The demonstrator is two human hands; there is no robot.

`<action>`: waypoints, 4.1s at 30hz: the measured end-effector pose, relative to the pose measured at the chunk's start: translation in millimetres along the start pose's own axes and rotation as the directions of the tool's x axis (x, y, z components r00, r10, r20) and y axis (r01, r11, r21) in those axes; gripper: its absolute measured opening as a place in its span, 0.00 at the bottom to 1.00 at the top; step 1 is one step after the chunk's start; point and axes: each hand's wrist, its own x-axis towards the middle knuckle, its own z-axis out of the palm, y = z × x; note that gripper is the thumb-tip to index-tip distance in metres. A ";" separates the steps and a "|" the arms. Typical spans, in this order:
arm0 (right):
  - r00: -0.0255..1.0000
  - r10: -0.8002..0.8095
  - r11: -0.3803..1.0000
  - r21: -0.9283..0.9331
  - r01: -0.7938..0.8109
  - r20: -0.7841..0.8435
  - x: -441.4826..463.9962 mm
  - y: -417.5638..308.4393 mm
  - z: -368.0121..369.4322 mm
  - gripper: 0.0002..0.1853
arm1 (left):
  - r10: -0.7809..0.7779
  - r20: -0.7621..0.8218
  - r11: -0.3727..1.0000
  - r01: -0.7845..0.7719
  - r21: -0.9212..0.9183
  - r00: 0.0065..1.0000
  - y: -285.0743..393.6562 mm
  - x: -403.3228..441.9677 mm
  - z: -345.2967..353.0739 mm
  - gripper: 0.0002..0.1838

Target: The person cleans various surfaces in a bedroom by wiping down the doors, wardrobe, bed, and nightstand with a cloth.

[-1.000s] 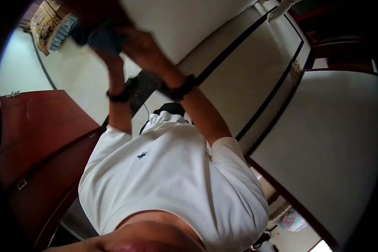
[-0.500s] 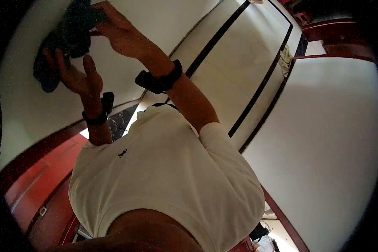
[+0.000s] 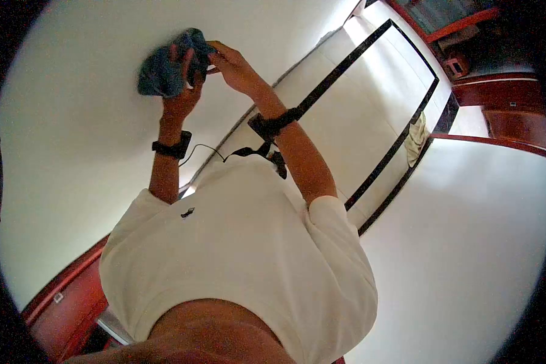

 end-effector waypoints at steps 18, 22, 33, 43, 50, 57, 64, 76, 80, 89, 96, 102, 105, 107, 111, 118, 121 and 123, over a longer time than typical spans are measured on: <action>0.975 -0.201 0.759 -0.614 0.217 0.097 95.1 -146.8 -153.2 0.21 | 0.273 -0.368 0.890 -0.088 0.448 0.889 -6.0 146.9 207.5 0.41; 0.858 -0.510 0.708 -0.536 0.459 0.061 140.9 -196.7 -269.1 0.20 | -0.227 -0.277 0.868 0.065 -0.492 0.933 20.9 257.8 293.0 0.32; 0.900 -0.370 0.890 -0.366 0.272 -0.229 174.2 -130.2 -533.4 0.21 | -0.018 -0.207 0.963 -0.038 -0.266 0.978 116.4 469.4 392.3 0.27; 0.912 -0.402 0.838 -0.369 0.402 0.080 245.6 -190.9 -696.0 0.29 | -0.173 -0.231 0.951 0.101 -0.291 0.958 137.3 610.2 527.3 0.32; 0.966 -0.260 0.935 -0.253 0.248 -0.012 278.8 -193.4 -880.8 0.30 | -0.382 -0.122 0.801 0.263 -0.537 0.916 161.2 711.4 661.8 0.12; 0.903 -0.277 0.592 -0.681 0.430 0.329 331.7 -227.9 -1010.3 0.34 | -0.679 0.056 0.503 0.519 -0.691 0.732 208.0 773.6 737.8 0.26; 0.866 -0.167 0.792 -0.459 0.402 0.470 335.9 -169.7 -1101.4 0.28 | -0.697 0.181 0.605 0.705 -0.371 0.694 236.9 777.2 824.0 0.35; 0.924 -0.238 0.825 -0.440 0.355 0.299 446.6 -195.3 -1281.9 0.08 | -0.694 0.087 0.641 0.669 -0.377 0.714 162.8 921.9 952.0 0.29; 0.918 -0.179 0.871 -0.376 0.315 0.353 504.2 -213.3 -1367.7 0.07 | -0.746 0.055 0.553 0.664 -0.503 0.663 91.0 1021.3 1027.7 0.27; 0.788 -0.137 0.907 -0.395 -0.144 -0.601 615.2 -272.1 -1564.7 0.37 | -0.190 0.354 0.549 0.398 -0.735 0.916 17.6 1293.1 1223.0 0.31; 0.592 -0.784 0.131 -0.982 -0.133 -0.185 731.8 -356.6 -1701.1 0.25 | -0.131 -0.168 0.694 -0.030 -0.719 0.977 48.5 1542.6 1262.8 0.39; 0.452 -0.826 -0.512 -0.782 -0.356 0.336 816.7 -289.6 -1750.2 0.28 | -0.185 -0.237 0.558 -0.096 -0.824 0.954 20.2 1595.9 1322.6 0.31; 0.391 -0.883 -0.408 -0.836 -0.367 0.260 820.1 -255.5 -1713.6 0.26 | -0.255 -0.030 0.370 0.068 -0.927 0.967 6.3 1567.6 1323.4 0.22; 0.617 -0.783 -0.389 -0.838 -0.382 0.082 811.1 -244.6 -1699.2 0.22 | -0.216 0.301 0.173 0.339 -0.925 0.929 -6.8 1561.0 1330.2 0.20; 0.750 -0.661 -0.202 -0.956 -0.211 -0.026 803.2 -234.4 -1727.8 0.21 | 0.025 0.404 -0.085 0.404 -0.911 0.915 -3.3 1550.6 1387.9 0.20; 0.761 -0.630 0.040 -0.986 -0.163 -0.152 915.9 -139.4 -1710.2 0.31 | -0.292 0.574 0.178 0.633 -0.754 0.765 -168.5 1552.7 1341.0 0.12; 0.769 -0.531 0.228 -0.933 -0.277 -0.358 992.3 -118.5 -1690.1 0.33 | -0.310 0.487 0.353 0.574 -0.739 0.817 -250.6 1569.8 1292.7 0.13; 0.762 -0.570 0.203 -0.952 -0.231 -0.306 1040.2 -127.9 -1687.3 0.35 | -0.317 0.389 0.411 0.495 -0.766 0.865 -284.1 1592.8 1275.7 0.16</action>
